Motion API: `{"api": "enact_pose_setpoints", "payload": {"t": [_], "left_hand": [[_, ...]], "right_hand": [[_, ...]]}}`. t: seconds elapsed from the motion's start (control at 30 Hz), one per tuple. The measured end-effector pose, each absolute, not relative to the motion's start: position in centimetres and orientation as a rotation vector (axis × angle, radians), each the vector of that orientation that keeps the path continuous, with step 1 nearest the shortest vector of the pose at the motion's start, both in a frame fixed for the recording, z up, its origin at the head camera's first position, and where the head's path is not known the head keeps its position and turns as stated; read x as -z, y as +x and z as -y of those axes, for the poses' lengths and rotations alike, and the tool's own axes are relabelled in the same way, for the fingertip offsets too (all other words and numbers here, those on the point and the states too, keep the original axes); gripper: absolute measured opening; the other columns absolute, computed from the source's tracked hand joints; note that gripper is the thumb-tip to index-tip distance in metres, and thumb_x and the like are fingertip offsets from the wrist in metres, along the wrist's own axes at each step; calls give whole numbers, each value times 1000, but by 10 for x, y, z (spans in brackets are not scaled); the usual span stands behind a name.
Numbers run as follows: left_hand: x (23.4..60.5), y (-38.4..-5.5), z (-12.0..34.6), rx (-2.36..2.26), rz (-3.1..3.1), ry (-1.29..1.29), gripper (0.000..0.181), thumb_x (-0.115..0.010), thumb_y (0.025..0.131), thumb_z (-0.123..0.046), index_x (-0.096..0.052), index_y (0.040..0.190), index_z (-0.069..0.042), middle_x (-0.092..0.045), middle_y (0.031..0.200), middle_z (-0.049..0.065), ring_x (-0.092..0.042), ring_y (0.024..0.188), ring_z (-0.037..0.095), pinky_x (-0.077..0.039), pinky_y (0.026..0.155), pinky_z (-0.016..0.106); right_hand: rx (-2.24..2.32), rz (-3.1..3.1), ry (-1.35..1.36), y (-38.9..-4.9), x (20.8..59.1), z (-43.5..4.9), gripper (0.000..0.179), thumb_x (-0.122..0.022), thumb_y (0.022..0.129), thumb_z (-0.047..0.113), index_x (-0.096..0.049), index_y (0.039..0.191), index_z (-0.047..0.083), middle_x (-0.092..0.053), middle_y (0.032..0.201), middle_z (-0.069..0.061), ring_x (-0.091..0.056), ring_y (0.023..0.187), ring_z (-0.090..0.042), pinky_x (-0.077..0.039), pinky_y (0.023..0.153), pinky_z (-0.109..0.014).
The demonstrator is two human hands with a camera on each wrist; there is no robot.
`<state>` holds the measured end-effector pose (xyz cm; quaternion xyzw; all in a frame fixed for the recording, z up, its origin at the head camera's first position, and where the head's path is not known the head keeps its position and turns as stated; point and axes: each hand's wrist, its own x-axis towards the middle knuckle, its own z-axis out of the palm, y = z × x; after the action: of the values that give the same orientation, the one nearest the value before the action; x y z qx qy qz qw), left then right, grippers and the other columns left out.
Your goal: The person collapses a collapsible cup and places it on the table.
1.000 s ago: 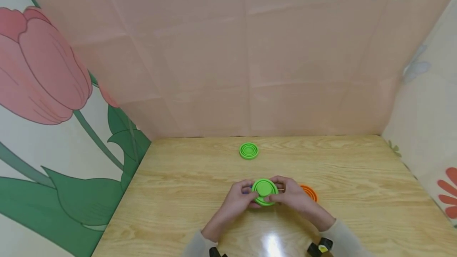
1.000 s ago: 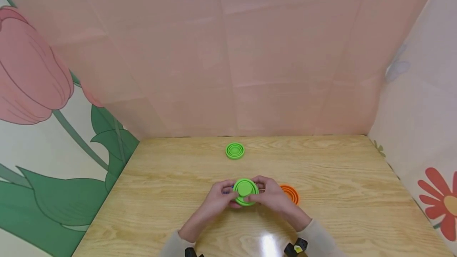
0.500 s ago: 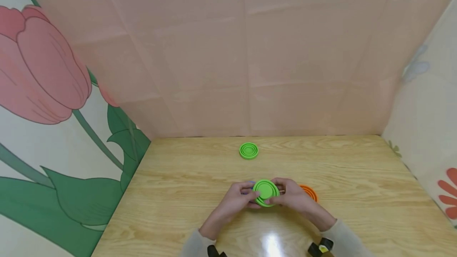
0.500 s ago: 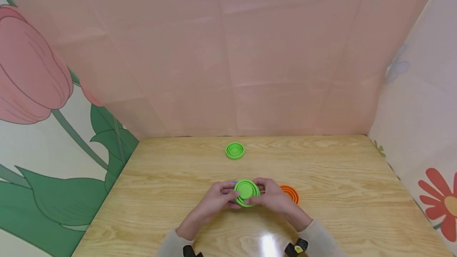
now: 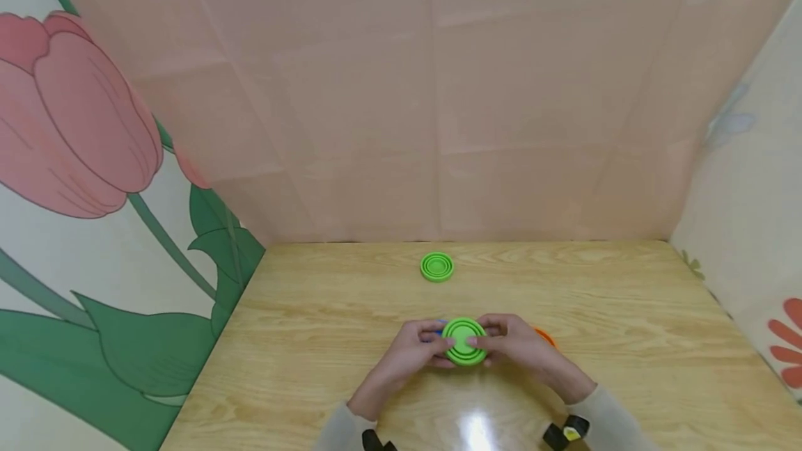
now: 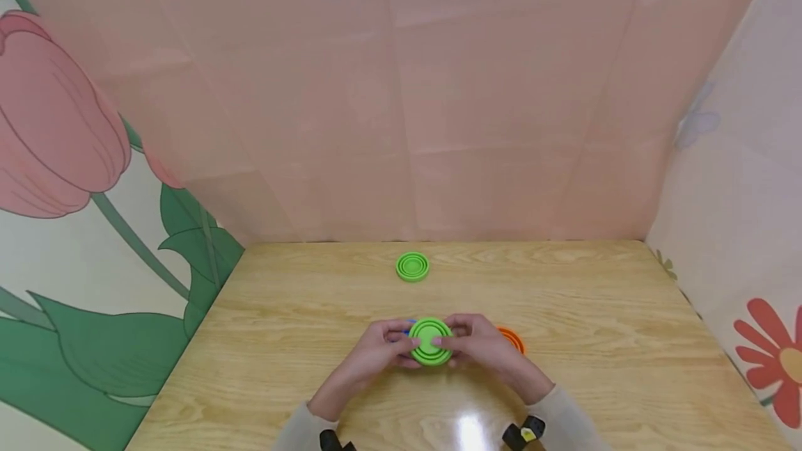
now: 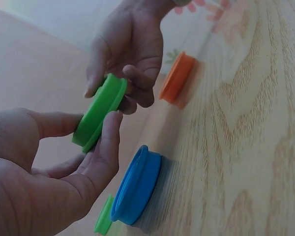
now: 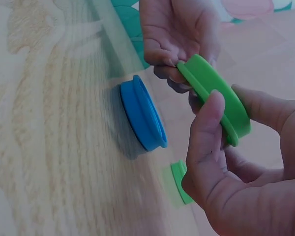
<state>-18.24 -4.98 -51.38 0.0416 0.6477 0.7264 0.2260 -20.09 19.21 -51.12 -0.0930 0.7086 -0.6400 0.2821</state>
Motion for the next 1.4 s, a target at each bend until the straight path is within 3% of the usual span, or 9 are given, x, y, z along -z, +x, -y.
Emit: {"api": "enact_pose_setpoints", "payload": {"t": [0.33,0.67,0.93,1.4], "left_hand": [[514,-183,51,-2020,-1791,104,38,-73,97,-5,-65,132,7,-74,112,20,-77,85,21,-69,81,37],[517,-186,54,-2024,-1800,61,30,-72,96,-2,-66,122,12,-75,107,20,-77,88,22,-69,84,42],[518,-190,59,-2004,-1766,27,32,-72,97,-4,-66,124,11,-77,111,24,-79,94,29,-68,87,43],[521,-190,59,-2076,-1699,46,33,-70,97,0,-63,126,16,-74,117,30,-79,99,34,-68,88,41]], "right_hand": [[1737,-1879,-261,-202,512,-196,45,-77,97,22,-63,125,-11,-75,101,-5,-72,84,-15,-65,70,-26],[1787,-1820,-272,-204,511,-201,44,-72,99,12,-59,128,-18,-79,109,-12,-77,98,-18,-68,89,-38],[1841,-1753,-235,-206,512,-201,47,-71,99,10,-57,132,-21,-79,111,-15,-78,99,-22,-67,92,-45],[1917,-1683,-214,-207,514,-204,46,-69,100,4,-52,133,-25,-78,112,-14,-79,98,-23,-66,94,-43]]}}
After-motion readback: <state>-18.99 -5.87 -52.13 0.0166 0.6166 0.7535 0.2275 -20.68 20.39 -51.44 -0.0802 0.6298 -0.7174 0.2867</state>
